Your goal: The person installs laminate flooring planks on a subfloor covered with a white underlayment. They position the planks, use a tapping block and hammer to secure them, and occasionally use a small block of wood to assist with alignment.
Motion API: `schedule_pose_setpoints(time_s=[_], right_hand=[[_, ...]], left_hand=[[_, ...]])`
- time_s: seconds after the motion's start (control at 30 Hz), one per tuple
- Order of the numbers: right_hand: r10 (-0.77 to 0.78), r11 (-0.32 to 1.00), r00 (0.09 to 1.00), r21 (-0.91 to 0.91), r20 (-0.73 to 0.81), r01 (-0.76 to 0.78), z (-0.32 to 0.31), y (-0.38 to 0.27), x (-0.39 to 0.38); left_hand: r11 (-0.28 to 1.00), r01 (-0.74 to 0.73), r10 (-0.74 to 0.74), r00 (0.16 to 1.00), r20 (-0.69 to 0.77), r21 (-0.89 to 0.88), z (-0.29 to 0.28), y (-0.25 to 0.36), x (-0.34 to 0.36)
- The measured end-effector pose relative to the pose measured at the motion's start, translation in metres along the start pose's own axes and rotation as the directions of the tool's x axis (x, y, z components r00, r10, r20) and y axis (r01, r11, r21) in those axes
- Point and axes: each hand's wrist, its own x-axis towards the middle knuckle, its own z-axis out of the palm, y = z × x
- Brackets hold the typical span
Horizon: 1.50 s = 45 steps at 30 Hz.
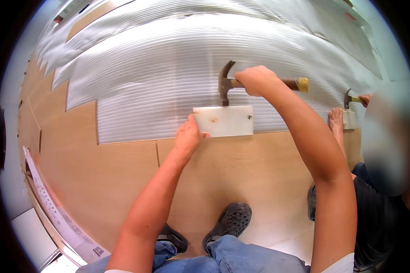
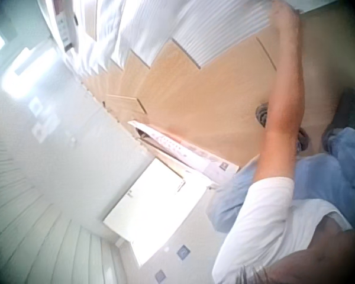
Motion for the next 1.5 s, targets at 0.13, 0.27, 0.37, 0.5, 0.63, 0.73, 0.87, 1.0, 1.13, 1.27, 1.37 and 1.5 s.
schedule_pose_setpoints(time_s=[0.13,0.27,0.37,0.5,0.63,0.73,0.87,1.0,1.13,1.27,1.37,1.5], right_hand=[[0.044,0.957,0.987,0.29,-0.152,0.002,0.043,0.008,-0.008],[0.114,0.829,0.977,0.559,-0.18,0.006,0.084,-0.013,-0.007],[0.104,0.733,0.984,0.679,-0.142,0.021,0.092,-0.018,-0.014],[0.112,0.709,0.983,0.705,-0.143,0.022,0.095,-0.01,-0.018],[0.109,0.722,0.982,0.691,-0.155,0.03,0.101,-0.011,-0.012],[0.078,0.707,0.969,0.698,-0.234,0.112,0.114,-0.012,-0.003],[0.077,0.683,0.986,0.729,-0.148,0.056,0.11,-0.013,-0.003],[0.065,0.64,0.992,0.767,-0.112,0.045,0.084,-0.013,-0.027],[0.105,0.525,0.987,0.85,-0.122,0.049,0.084,-0.02,-0.04],[0.244,0.437,0.955,0.898,-0.168,0.046,0.094,-0.027,-0.085],[0.359,0.307,0.927,0.952,-0.108,-0.008,0.123,-0.032,-0.13],[0.5,0.098,0.862,0.983,0.085,-0.154,0.185,-0.043,-0.199]], left_hand=[[0.993,0.041,-0.037,0.999,0.039,-0.111,-0.001,0.011,0.0],[0.989,0.021,-0.025,0.999,-0.032,-0.143,0.009,-0.009,-0.006],[0.981,0.109,-0.103,0.994,0.049,-0.158,-0.002,0.001,-0.005],[0.987,0.105,-0.109,0.994,-0.021,-0.125,-0.022,0.024,-0.008],[0.996,0.01,-0.019,0.994,-0.108,-0.084,-0.02,0.017,-0.016],[0.975,-0.192,0.215,0.944,-0.25,0.114,0.004,-0.009,-0.041],[0.952,-0.193,0.248,0.942,-0.225,0.239,0.016,-0.02,-0.078],[0.948,-0.235,0.265,0.957,-0.118,0.216,0.016,-0.024,-0.096],[0.932,-0.247,0.269,0.962,-0.051,0.266,0.006,-0.047,-0.107],[0.935,-0.212,0.237,0.97,-0.054,0.285,0.0,-0.063,-0.116],[0.939,-0.21,0.234,0.97,-0.059,0.271,-0.008,-0.069,-0.117],[0.943,-0.258,0.281,0.956,-0.087,0.209,-0.01,-0.072,-0.11]])
